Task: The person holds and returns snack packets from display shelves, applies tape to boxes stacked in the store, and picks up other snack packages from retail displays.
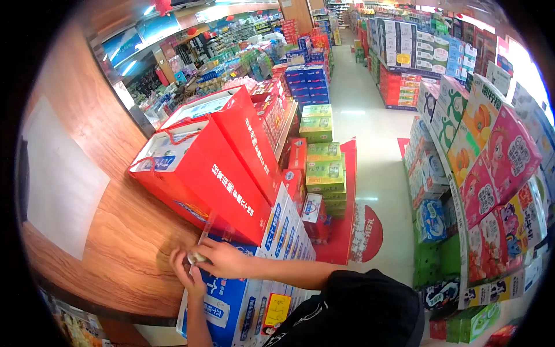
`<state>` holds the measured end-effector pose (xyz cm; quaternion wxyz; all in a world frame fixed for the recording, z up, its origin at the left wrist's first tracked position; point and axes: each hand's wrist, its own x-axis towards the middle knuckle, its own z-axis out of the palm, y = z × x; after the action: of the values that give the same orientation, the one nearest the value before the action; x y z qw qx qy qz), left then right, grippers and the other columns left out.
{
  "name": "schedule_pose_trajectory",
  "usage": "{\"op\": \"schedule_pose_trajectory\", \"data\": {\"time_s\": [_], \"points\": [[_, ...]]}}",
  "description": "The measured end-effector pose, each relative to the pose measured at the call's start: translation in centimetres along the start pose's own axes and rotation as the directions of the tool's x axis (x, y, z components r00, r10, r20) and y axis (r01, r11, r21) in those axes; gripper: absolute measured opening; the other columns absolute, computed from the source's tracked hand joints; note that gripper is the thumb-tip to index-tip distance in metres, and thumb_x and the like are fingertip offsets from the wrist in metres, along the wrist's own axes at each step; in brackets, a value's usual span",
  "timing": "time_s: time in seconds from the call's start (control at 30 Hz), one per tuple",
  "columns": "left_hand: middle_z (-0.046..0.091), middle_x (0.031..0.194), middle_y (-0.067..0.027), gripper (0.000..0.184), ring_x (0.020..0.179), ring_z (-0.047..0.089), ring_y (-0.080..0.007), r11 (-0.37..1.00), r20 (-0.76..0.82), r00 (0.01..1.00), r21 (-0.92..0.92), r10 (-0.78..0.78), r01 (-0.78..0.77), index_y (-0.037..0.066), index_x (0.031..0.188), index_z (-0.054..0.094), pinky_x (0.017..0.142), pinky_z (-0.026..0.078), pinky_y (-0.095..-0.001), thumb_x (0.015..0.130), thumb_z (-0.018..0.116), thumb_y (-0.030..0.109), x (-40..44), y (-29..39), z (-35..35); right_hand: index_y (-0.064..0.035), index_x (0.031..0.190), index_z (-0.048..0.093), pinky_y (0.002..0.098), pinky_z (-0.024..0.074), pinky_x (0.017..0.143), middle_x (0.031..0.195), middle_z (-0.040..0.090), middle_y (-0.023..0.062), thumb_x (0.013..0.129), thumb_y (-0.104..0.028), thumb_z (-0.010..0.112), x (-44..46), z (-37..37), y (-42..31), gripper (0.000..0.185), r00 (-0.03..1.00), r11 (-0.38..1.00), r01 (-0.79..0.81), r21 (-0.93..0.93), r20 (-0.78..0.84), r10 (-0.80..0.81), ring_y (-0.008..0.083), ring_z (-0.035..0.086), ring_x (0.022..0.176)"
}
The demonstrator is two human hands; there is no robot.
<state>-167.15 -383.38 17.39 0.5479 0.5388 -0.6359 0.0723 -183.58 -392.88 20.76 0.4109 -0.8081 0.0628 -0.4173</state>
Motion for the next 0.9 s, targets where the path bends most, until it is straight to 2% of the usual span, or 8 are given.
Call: {"op": "schedule_pose_trajectory", "data": {"time_s": [0.13, 0.2, 0.27, 0.4, 0.47, 0.6, 0.73, 0.9], "points": [[0.045, 0.127, -0.0202, 0.047, 0.091, 0.053, -0.0235, 0.999, 0.071, 0.997, -0.032, 0.028, -0.026, -0.004, 0.127, 0.045, 0.076, 0.044, -0.0330, 0.090, 0.054, 0.022, -0.6, 0.8, 0.3, -0.0053, 0.102, 0.065, 0.0310, 0.0524, 0.067, 0.096, 0.065, 0.0110, 0.082, -0.017, 0.073, -2.9, -7.2, -3.2, 0.025, 0.983, 0.994, 0.097, 0.056, -0.162, -0.087, 0.0188, 0.066, 0.084], [0.048, 0.125, -0.0197, 0.046, 0.090, 0.053, -0.0229, 1.000, 0.165, 0.986, -0.012, -0.004, 0.006, -0.004, 0.127, 0.045, 0.076, 0.044, -0.0324, 0.089, 0.055, 0.021, -0.7, 0.1, -0.1, -0.0044, 0.112, 0.059, 0.0279, 0.0528, 0.068, 0.094, 0.063, 0.0102, 0.083, -0.008, 0.070, -3.5, -11.4, -3.5, 0.032, 0.950, 0.994, 0.112, -0.003, -0.293, -0.108, 0.0162, 0.064, 0.083], [0.050, 0.120, -0.0182, 0.043, 0.088, 0.053, -0.0211, 0.999, 0.186, 0.981, -0.005, -0.049, 0.050, -0.004, 0.125, 0.047, 0.075, 0.043, -0.0303, 0.090, 0.055, 0.021, -0.5, 0.3, -0.1, -0.0021, 0.116, 0.056, 0.0275, 0.0519, 0.067, 0.098, 0.063, 0.0093, 0.084, -0.004, 0.067, -2.7, -14.4, -4.1, 0.034, 0.836, 0.882, 0.245, 0.403, -0.548, 0.018, 0.0154, 0.064, 0.081], [0.051, 0.115, -0.0162, 0.040, 0.085, 0.053, -0.0189, 0.996, 0.186, 0.980, -0.039, -0.075, 0.084, -0.003, 0.122, 0.048, 0.072, 0.043, -0.0289, 0.092, 0.055, 0.021, 0.0, 0.6, 0.0, 0.0035, 0.124, 0.051, 0.0248, 0.0479, 0.060, 0.094, 0.063, 0.0087, 0.084, 0.001, 0.064, -1.3, -21.4, -4.8, 0.041, 0.573, 0.894, 0.365, 0.258, -0.819, 0.003, 0.0120, 0.059, 0.071], [0.051, 0.113, -0.0153, 0.038, 0.084, 0.053, -0.0181, 0.996, 0.198, 0.977, -0.019, -0.081, 0.086, -0.003, 0.121, 0.049, 0.072, 0.043, -0.0288, 0.091, 0.055, 0.020, 0.0, 0.5, -0.1, 0.0050, 0.126, 0.050, 0.0245, 0.0469, 0.059, 0.090, 0.063, 0.0080, 0.085, 0.000, 0.065, -1.1, -23.8, -5.6, 0.044, 0.538, 0.940, 0.322, 0.111, -0.838, -0.085, 0.0108, 0.057, 0.070], [0.053, 0.107, -0.0135, 0.034, 0.082, 0.054, -0.0170, 0.994, 0.182, 0.979, -0.033, -0.097, 0.105, -0.003, 0.119, 0.051, 0.071, 0.044, -0.0282, 0.090, 0.054, 0.016, -0.1, 0.2, 0.0, 0.0033, 0.121, 0.047, 0.0218, 0.0474, 0.058, 0.103, 0.061, 0.0107, 0.081, 0.000, 0.069, -0.9, -27.6, -7.7, 0.045, 0.506, 0.949, 0.314, -0.017, -0.843, -0.183, 0.0116, 0.060, 0.081], [0.054, 0.108, -0.0128, 0.033, 0.081, 0.054, -0.0161, 0.986, 0.160, 0.977, -0.066, -0.142, 0.154, -0.004, 0.117, 0.051, 0.074, 0.043, -0.0280, 0.092, 0.053, 0.018, -0.2, 0.2, 0.3, -0.0007, 0.101, 0.045, 0.0260, 0.0551, 0.067, 0.109, 0.060, 0.0173, 0.075, 0.009, 0.072, -1.1, -28.9, -9.6, 0.038, 0.435, 0.905, 0.408, -0.120, -0.846, -0.308, 0.0158, 0.062, 0.090], [0.055, 0.107, -0.0119, 0.032, 0.081, 0.054, -0.0150, 0.983, 0.165, 0.973, -0.059, -0.161, 0.173, -0.004, 0.117, 0.050, 0.076, 0.043, -0.0273, 0.093, 0.052, 0.016, -0.6, -0.2, 0.5, -0.0015, 0.098, 0.044, 0.0288, 0.0562, 0.078, 0.114, 0.058, 0.0196, 0.075, 0.012, 0.070, -2.2, -29.0, -8.1, 0.037, 0.474, 0.932, 0.353, -0.087, -0.842, -0.258, 0.0190, 0.061, 0.098]]}}
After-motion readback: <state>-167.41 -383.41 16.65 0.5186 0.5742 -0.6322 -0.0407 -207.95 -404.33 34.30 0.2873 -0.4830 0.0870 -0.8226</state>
